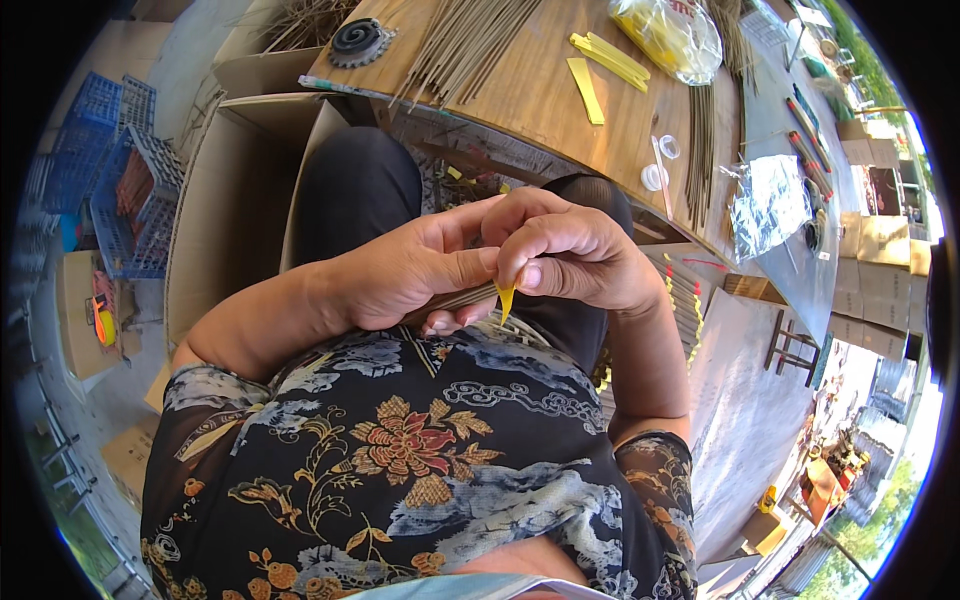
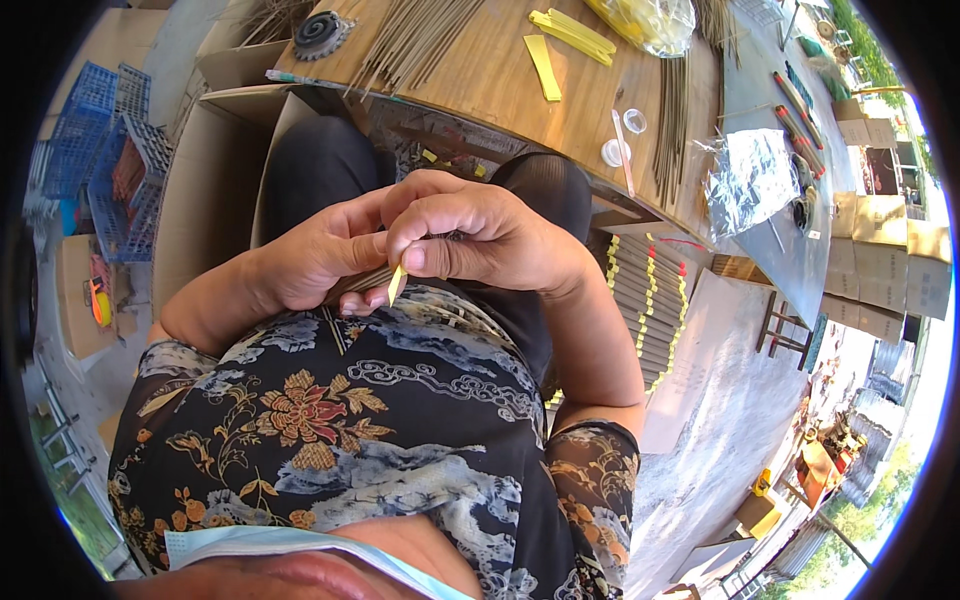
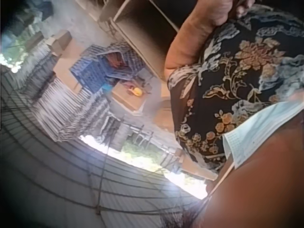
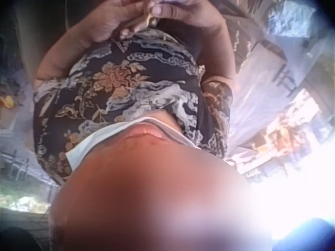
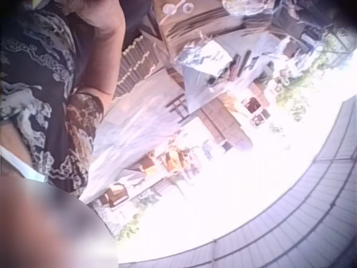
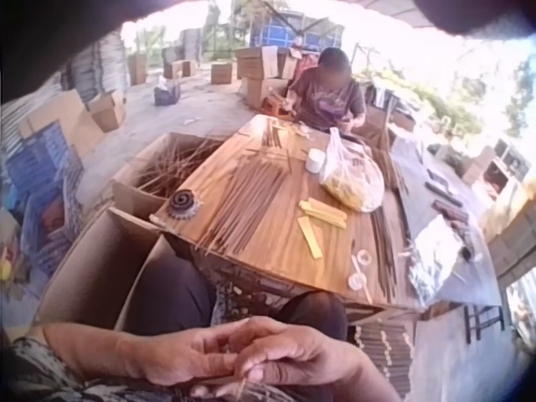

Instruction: The person gathers thin sticks from a cardboard box, aligns them into bundles, and secures the bundles with yellow tape. The person repeats this process multiple times, placing finished bundles on the table.

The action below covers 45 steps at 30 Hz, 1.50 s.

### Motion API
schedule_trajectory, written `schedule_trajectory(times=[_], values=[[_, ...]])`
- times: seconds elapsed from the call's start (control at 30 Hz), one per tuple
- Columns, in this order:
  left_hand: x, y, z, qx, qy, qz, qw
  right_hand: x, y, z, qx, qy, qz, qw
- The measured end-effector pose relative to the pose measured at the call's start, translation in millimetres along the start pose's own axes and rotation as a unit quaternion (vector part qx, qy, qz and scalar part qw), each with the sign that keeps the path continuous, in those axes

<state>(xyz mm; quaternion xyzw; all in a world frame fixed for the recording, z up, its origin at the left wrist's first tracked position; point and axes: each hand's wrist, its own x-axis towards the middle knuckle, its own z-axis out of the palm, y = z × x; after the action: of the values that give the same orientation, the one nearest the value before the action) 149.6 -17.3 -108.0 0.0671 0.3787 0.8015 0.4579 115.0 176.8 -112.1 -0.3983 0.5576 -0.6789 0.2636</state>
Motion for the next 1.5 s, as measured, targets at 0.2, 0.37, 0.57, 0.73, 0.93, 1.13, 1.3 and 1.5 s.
schedule_trajectory(times=[0.2,0.37,0.57,0.73,0.93,1.13,1.3,1.5], values=[[-6.8,7.1,6.6,0.085,0.115,0.047,0.989,-4.5,5.0,-0.8,0.070,0.180,-0.044,0.980],[-9.4,3.7,3.1,0.186,0.211,0.129,0.951,-4.0,1.5,31.5,-0.152,0.298,0.078,0.939],[-13.3,4.0,-1.9,0.175,0.156,0.117,0.965,5.8,16.0,40.3,-0.087,0.293,0.049,0.951],[-11.7,6.4,5.5,0.132,0.139,0.137,0.972,4.9,13.0,36.0,-0.131,0.260,-0.005,0.957],[-13.4,12.3,-4.7,0.094,0.041,0.098,0.990,0.7,13.7,29.9,-0.130,0.220,-0.054,0.965],[-7.3,12.7,1.4,0.040,0.045,0.070,0.996,-2.1,18.2,25.2,-0.134,0.223,-0.079,0.962],[-4.3,7.9,-0.8,0.024,0.043,0.073,0.996,-8.6,24.3,27.4,-0.046,0.274,-0.050,0.959],[-2.4,7.2,7.0,0.131,0.048,0.112,0.984,-10.1,16.1,29.4,-0.056,0.307,-0.094,0.946]])
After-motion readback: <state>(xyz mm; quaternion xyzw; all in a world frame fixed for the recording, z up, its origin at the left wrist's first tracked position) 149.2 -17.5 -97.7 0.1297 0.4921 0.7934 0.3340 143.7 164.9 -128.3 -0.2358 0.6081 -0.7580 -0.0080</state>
